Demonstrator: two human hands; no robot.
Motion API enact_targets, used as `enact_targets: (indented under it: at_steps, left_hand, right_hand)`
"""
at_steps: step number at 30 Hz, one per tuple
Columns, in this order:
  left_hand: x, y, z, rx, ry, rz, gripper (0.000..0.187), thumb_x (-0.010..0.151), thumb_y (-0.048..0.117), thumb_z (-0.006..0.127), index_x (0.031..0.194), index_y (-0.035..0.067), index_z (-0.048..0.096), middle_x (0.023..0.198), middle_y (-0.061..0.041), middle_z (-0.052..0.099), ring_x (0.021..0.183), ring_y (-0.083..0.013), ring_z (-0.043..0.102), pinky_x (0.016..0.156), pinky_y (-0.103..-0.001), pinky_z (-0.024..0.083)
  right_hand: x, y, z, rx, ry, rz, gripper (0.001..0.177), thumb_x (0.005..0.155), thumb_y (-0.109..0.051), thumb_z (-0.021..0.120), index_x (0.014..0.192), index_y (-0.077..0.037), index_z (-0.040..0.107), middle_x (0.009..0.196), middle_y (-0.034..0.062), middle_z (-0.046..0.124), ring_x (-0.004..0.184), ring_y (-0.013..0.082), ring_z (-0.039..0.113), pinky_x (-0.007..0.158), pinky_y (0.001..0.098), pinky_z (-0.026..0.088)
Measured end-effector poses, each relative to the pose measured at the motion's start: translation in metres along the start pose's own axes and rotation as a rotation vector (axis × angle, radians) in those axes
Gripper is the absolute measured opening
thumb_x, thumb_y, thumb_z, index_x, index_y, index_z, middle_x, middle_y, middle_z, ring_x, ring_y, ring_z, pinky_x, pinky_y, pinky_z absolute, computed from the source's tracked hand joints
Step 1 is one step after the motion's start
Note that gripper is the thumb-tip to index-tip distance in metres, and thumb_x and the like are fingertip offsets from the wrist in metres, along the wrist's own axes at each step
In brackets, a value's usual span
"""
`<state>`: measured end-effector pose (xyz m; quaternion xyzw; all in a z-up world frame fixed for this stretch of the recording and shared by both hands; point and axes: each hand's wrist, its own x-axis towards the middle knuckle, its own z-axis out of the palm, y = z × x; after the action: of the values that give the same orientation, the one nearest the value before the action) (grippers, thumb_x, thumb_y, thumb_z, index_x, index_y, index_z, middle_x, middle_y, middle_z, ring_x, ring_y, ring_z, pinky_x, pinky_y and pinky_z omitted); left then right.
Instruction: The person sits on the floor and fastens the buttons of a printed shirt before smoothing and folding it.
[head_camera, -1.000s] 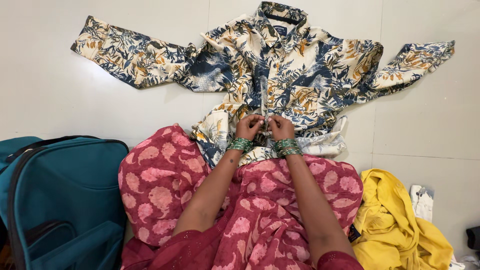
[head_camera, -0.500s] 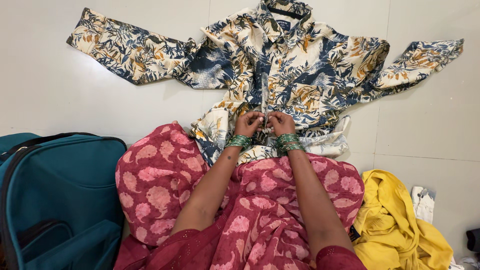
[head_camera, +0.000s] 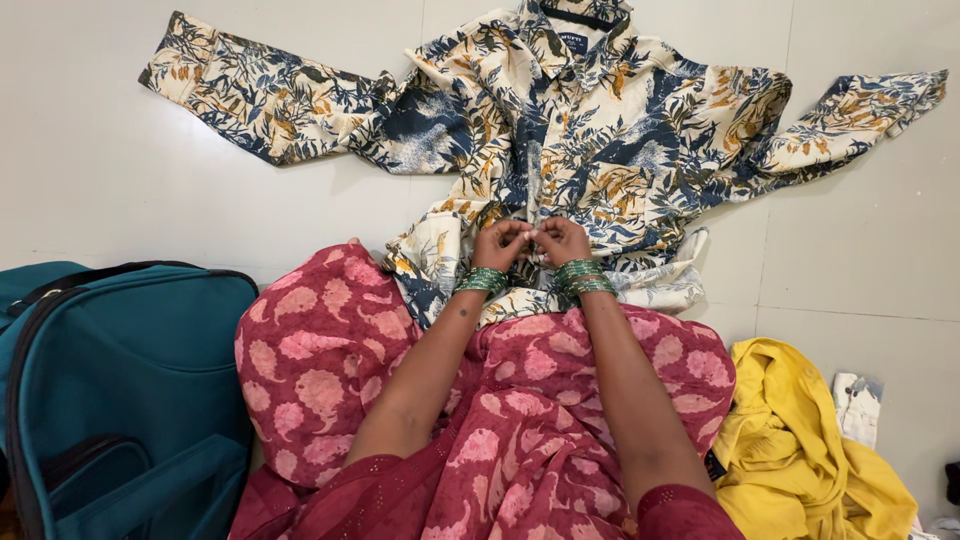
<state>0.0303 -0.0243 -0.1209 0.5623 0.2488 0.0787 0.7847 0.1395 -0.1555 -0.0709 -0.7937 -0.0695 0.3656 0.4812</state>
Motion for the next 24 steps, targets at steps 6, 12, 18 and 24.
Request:
enact_targets:
  at_steps: [6, 12, 18, 24]
  left_hand:
    - [0.001, -0.002, 0.0, -0.051, 0.003, -0.025, 0.016, 0.096, 0.009, 0.071, 0.11, 0.004, 0.074, 0.091, -0.002, 0.076, 0.079, -0.0085, 0.071, 0.064, -0.025, 0.063]
    - [0.002, -0.003, 0.0, -0.062, 0.011, -0.036, 0.016, 0.095, 0.009, 0.072, 0.109, 0.004, 0.075, 0.089, -0.003, 0.075, 0.078, -0.0085, 0.071, 0.063, -0.025, 0.063]
    - [0.003, -0.001, 0.0, -0.064, 0.016, -0.047, 0.015, 0.096, 0.009, 0.071, 0.11, 0.003, 0.075, 0.089, -0.003, 0.075, 0.077, -0.0088, 0.071, 0.064, -0.025, 0.063]
    - [0.002, 0.0, 0.0, -0.008, 0.025, -0.045, 0.015, 0.094, 0.007, 0.072, 0.109, 0.003, 0.075, 0.092, -0.004, 0.076, 0.079, -0.0091, 0.072, 0.064, -0.025, 0.064]
  right_hand:
    - [0.008, 0.021, -0.001, 0.042, 0.02, -0.014, 0.018, 0.091, -0.011, 0.076, 0.102, 0.001, 0.068, 0.08, 0.0055, 0.071, 0.062, 0.0087, 0.065, 0.049, 0.0232, 0.053]
    - [0.007, 0.022, -0.003, 0.011, 0.041, -0.064, 0.021, 0.09, -0.008, 0.075, 0.108, 0.002, 0.07, 0.082, 0.0036, 0.073, 0.064, 0.0071, 0.067, 0.051, 0.0221, 0.054]
    - [0.0, 0.012, -0.004, 0.031, 0.026, -0.042, 0.02, 0.091, -0.007, 0.074, 0.108, 0.002, 0.071, 0.082, 0.0055, 0.072, 0.065, 0.0088, 0.067, 0.053, 0.0222, 0.055]
    - [0.001, 0.008, -0.005, 0.154, 0.022, 0.063, 0.019, 0.093, -0.009, 0.065, 0.109, -0.001, 0.071, 0.087, 0.0048, 0.075, 0.07, 0.0102, 0.073, 0.057, 0.0236, 0.062]
